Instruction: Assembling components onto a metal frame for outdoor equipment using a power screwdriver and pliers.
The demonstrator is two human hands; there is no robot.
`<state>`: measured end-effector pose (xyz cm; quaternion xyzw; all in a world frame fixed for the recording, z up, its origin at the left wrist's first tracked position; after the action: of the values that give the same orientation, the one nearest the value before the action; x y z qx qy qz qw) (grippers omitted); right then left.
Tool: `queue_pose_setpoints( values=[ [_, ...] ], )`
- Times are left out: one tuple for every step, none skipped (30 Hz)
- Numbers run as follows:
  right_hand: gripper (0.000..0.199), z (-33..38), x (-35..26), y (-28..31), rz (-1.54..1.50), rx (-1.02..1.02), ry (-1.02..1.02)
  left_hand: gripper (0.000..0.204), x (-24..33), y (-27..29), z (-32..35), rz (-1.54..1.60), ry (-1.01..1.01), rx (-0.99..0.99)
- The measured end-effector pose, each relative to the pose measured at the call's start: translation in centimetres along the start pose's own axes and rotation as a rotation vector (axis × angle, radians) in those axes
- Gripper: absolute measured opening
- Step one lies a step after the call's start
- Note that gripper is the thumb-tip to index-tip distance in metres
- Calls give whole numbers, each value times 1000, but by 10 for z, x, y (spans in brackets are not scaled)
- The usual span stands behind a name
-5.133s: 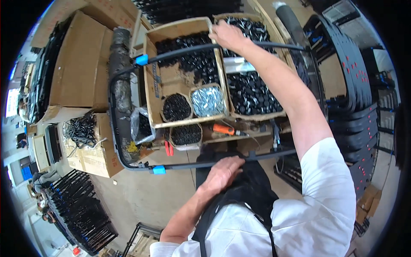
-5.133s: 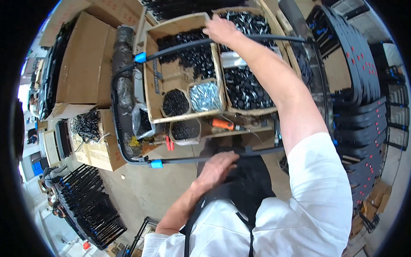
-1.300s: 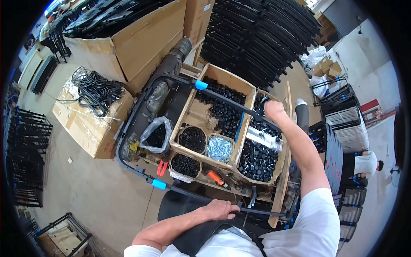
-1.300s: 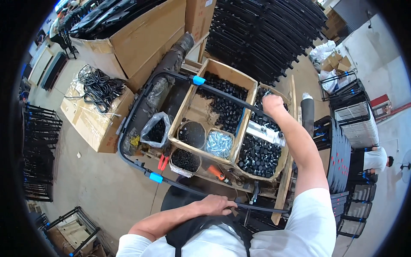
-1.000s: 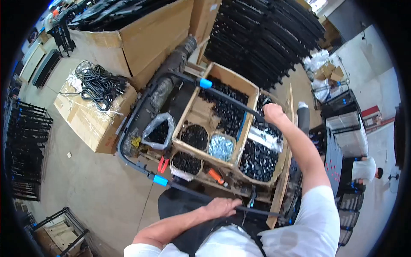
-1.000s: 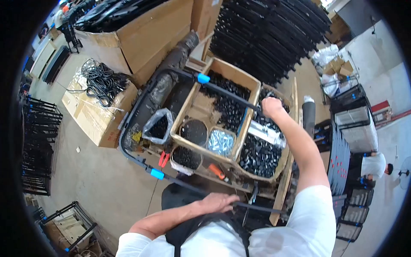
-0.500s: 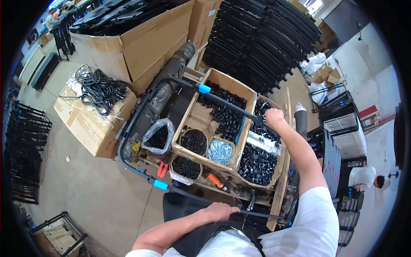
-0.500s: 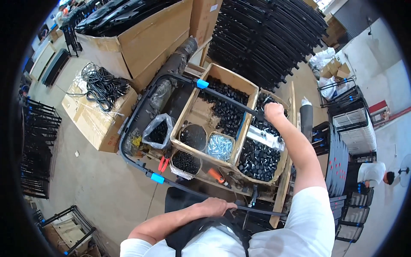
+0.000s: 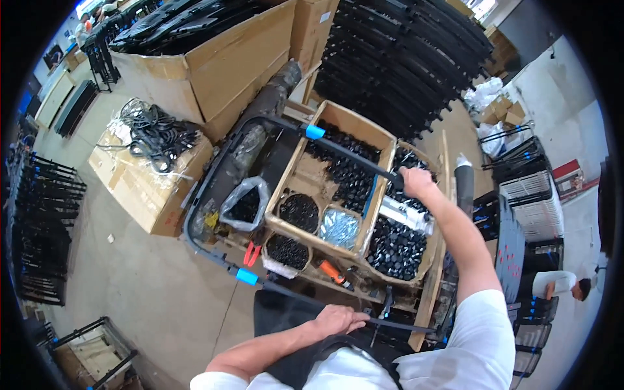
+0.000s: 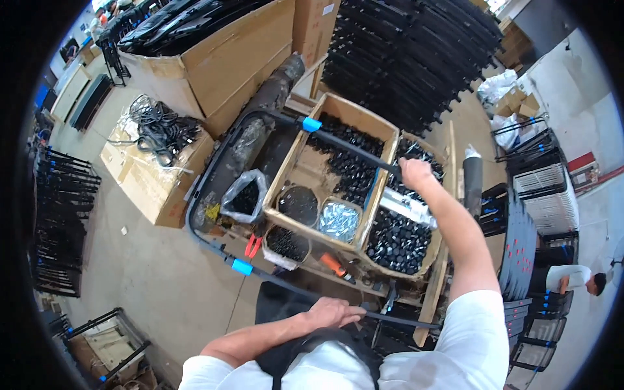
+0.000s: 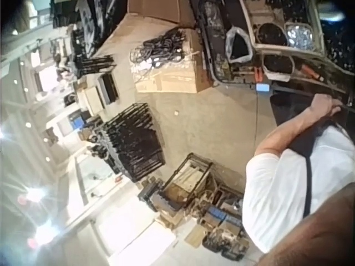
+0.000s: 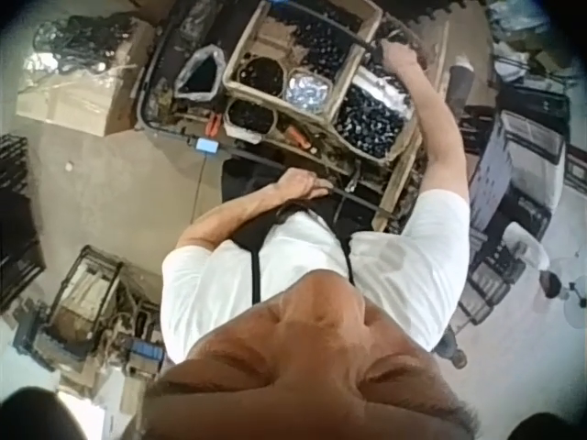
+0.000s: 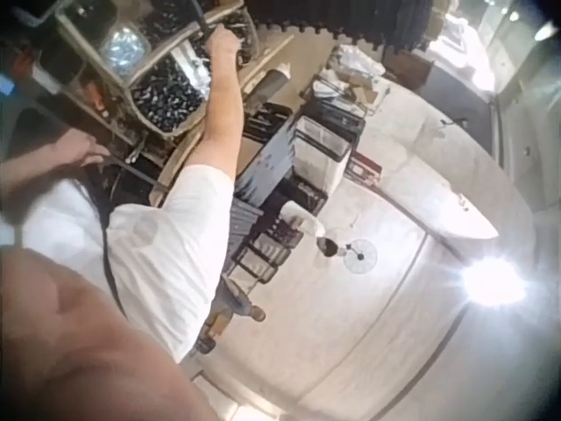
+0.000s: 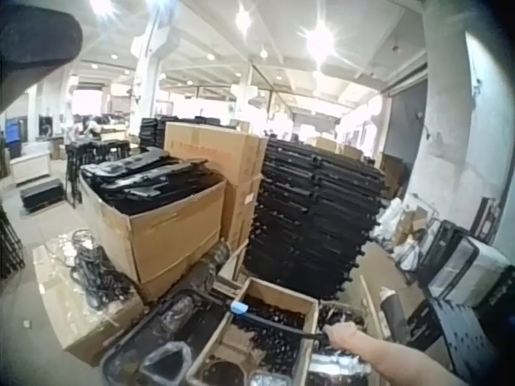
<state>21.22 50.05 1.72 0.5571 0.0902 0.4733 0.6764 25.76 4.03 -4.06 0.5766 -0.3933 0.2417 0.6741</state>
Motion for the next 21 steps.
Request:
queue_pose_setpoints(
  values=[
    [25,-6,2,-1,138,-175,-26,36,6,9,-2,-28,19,-23],
    [24,-11,6,6,124,-177,-59,42,1,-1,-1,-13,-3,29],
    [23,-9,12,7,109,-184,-85,51,3,-1,-3,-18,-44,64],
    [29,-4,12,14,-13,11,-38,55,1,-8,-7,-2,-2,-7],
    [39,-1,18,7,-62,-17,-13,58,-2,-13,-15,18,27,-75],
    [44,5,13,3,-182,-70,73,58,1,-15,-11,16,76,-62],
    [40,7,12,-4,-230,45,95,60,5,-11,-10,-8,31,-40],
    [39,3,20,-18,-227,84,42,62,6,-1,-13,-40,-29,-13],
    [37,0,17,-26,-244,138,57,65,13,11,-11,-41,-6,-57],
    [37,-3,10,-24,-249,154,53,63,12,12,-7,-77,2,19],
    [36,-4,7,-26,-254,166,37,62,17,17,-2,-111,0,86],
    [36,-4,2,-28,-259,176,55,62,23,18,-2,-120,17,95],
    [36,-3,4,-32,-265,220,26,59,33,31,-7,-146,160,-33],
    [36,-2,5,-32,-269,266,-1,56,38,37,-8,-170,305,-157],
    [37,0,8,-33,-282,284,-32,56,31,27,-15,-179,303,-150],
    [37,4,4,-32,-321,305,-54,48,19,5,-22,-244,230,-128],
    [37,7,-1,-28,-360,332,-73,44,12,-10,-25,-315,159,-104],
    [40,12,8,-37,-331,296,-109,44,13,-15,-26,-350,135,-87],
    [46,27,16,-49,-263,234,-176,44,17,-2,-24,-353,119,-87],
    [41,53,-15,-35,-339,327,-107,51,28,39,-5,-257,-64,108],
    [38,78,-23,-42,-383,400,-62,61,40,85,8,-164,-290,301]
  ],
)
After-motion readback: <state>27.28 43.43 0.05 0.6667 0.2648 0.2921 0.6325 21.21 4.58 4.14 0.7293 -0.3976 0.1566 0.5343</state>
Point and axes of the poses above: each hand's wrist, its own z-axis away from the middle knuckle, its own y-axis out of the back of the hand, x = y × z, the point moved 4 cm from there along -z, towards the middle knuckle, and after that the axes turned 2 degrees about -x, right-handed, at the moved point
